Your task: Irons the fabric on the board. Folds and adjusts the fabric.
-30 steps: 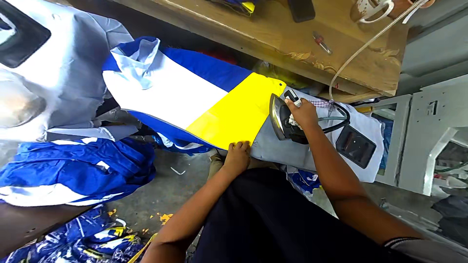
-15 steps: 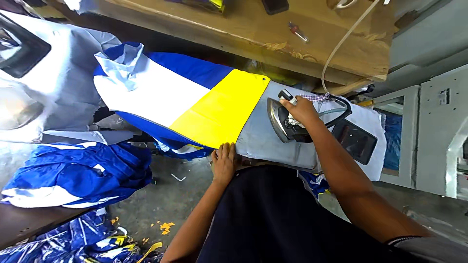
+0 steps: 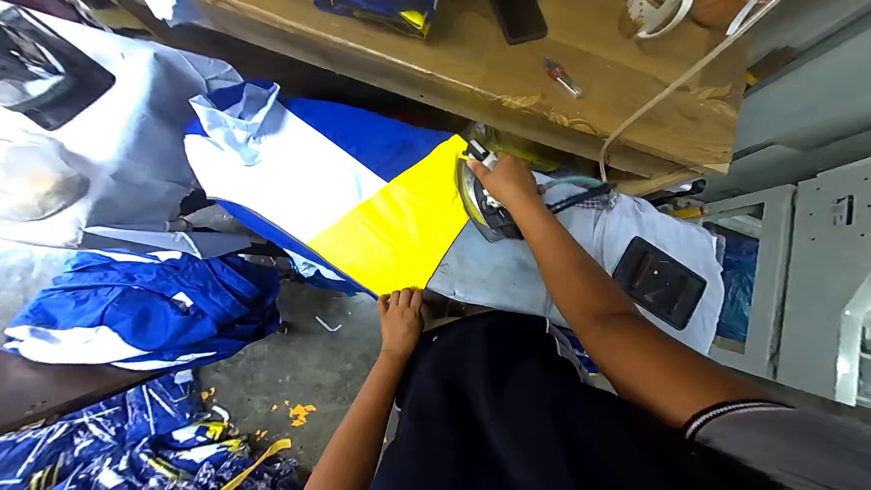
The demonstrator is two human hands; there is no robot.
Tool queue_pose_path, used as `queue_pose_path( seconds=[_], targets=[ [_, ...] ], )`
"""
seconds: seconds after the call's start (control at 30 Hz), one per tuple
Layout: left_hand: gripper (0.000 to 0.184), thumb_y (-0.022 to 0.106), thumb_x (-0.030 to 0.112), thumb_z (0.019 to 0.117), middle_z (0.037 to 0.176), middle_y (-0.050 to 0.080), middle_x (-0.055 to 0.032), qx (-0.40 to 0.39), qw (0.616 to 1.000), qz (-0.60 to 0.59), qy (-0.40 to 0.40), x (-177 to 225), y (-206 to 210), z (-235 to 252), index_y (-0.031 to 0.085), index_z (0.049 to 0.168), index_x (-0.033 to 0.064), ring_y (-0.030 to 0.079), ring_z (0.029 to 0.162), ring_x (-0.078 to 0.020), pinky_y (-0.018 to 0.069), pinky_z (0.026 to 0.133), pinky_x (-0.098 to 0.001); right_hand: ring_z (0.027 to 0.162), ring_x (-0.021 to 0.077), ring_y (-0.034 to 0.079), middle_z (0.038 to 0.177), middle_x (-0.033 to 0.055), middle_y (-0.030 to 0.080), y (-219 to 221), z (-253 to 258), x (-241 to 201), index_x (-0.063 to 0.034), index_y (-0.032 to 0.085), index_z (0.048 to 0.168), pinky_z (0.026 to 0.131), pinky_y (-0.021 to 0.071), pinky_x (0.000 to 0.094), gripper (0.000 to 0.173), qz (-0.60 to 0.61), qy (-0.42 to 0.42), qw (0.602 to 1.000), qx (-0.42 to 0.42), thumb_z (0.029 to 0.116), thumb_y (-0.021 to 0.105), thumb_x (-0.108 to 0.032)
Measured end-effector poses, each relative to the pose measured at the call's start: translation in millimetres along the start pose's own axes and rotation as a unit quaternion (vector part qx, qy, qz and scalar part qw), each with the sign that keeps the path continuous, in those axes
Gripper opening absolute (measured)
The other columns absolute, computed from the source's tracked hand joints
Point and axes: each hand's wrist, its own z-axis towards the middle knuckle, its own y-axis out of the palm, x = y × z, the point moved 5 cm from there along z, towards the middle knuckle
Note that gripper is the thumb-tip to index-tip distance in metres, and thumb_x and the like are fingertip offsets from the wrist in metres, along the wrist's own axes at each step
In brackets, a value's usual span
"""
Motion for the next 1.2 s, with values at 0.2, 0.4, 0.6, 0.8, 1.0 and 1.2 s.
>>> queue_pose_path(
  seconds=[0.2,0.4,0.6,0.8,1.0,1.2],
  targets=[
    [0.037,0.058,-0.010,0.0858,0.103,0.070,-0.0276,0.005,1.000,-0.017,0.000,-5.2,11.2,0.9,0.068,0.121,-0.0052,0.069,0.097,-0.0486,0.0480,0.092,-0.0673,0.119,0.0376,0.065,0.127,0.0216,0.067,4.1,12.2,-20.0,-0.0033,0.056,0.142,0.096,0.0513,0.0591,0.070,-0.022,-0.009,1.000,-0.014,0.1036,0.047,-0.062],
    [0.056,0.055,-0.014,0.0872,0.106,0.069,-0.0280,-0.047,0.999,-0.015,-0.001,-15.5,18.1,-1.2,0.064,0.138,0.0076,0.066,0.103,-0.0505,0.0427,0.096,-0.0711,0.107,0.0456,0.067,0.114,0.0278,0.068,8.9,-32.4,42.5,0.0006,0.056,0.137,0.087,0.0520,0.0650,0.069,-0.040,0.014,0.998,-0.052,0.1034,0.050,-0.060],
    [0.056,0.055,-0.015,0.0873,0.105,0.069,-0.0286,-0.045,0.998,-0.031,-0.016,-12.3,13.0,-1.0,0.064,0.138,0.0069,0.066,0.103,-0.0515,0.0426,0.095,-0.0718,0.108,0.0457,0.066,0.114,0.0289,0.067,-5.7,-49.6,65.8,0.0014,0.059,0.135,0.089,0.0497,0.0656,0.069,-0.027,0.049,0.997,-0.049,0.1026,0.052,-0.060],
    [0.054,0.060,-0.008,0.0857,0.107,0.068,-0.0303,-0.027,0.999,-0.023,-0.026,-12.6,15.9,-4.8,0.066,0.137,0.0086,0.065,0.103,-0.0522,0.0436,0.094,-0.0709,0.104,0.0444,0.069,0.110,0.0260,0.070,27.6,-56.6,15.3,-0.0013,0.058,0.137,0.086,0.0526,0.0641,0.067,-0.051,-0.017,0.997,-0.064,0.1029,0.052,-0.059],
    [0.043,0.060,0.004,0.0935,0.116,0.064,-0.0351,-0.034,0.997,-0.031,-0.065,-7.6,18.2,-3.1,0.066,0.135,0.0079,0.061,0.110,-0.0566,0.0410,0.094,-0.0732,0.110,0.0418,0.067,0.116,0.0244,0.069,29.9,-24.5,-23.3,-0.0022,0.057,0.139,0.089,0.0523,0.0623,0.068,-0.047,-0.030,0.997,-0.050,0.1039,0.048,-0.060],
    [0.038,0.058,0.005,0.0942,0.129,0.062,-0.0307,-0.001,0.998,-0.028,-0.048,-7.4,22.6,-5.2,0.068,0.131,0.0070,0.057,0.123,-0.0536,0.0399,0.099,-0.0717,0.111,0.0413,0.067,0.118,0.0245,0.068,29.7,-24.3,-25.3,-0.0011,0.055,0.139,0.090,0.0523,0.0621,0.068,-0.051,-0.034,0.997,-0.050,0.1043,0.048,-0.060]
  ],
)
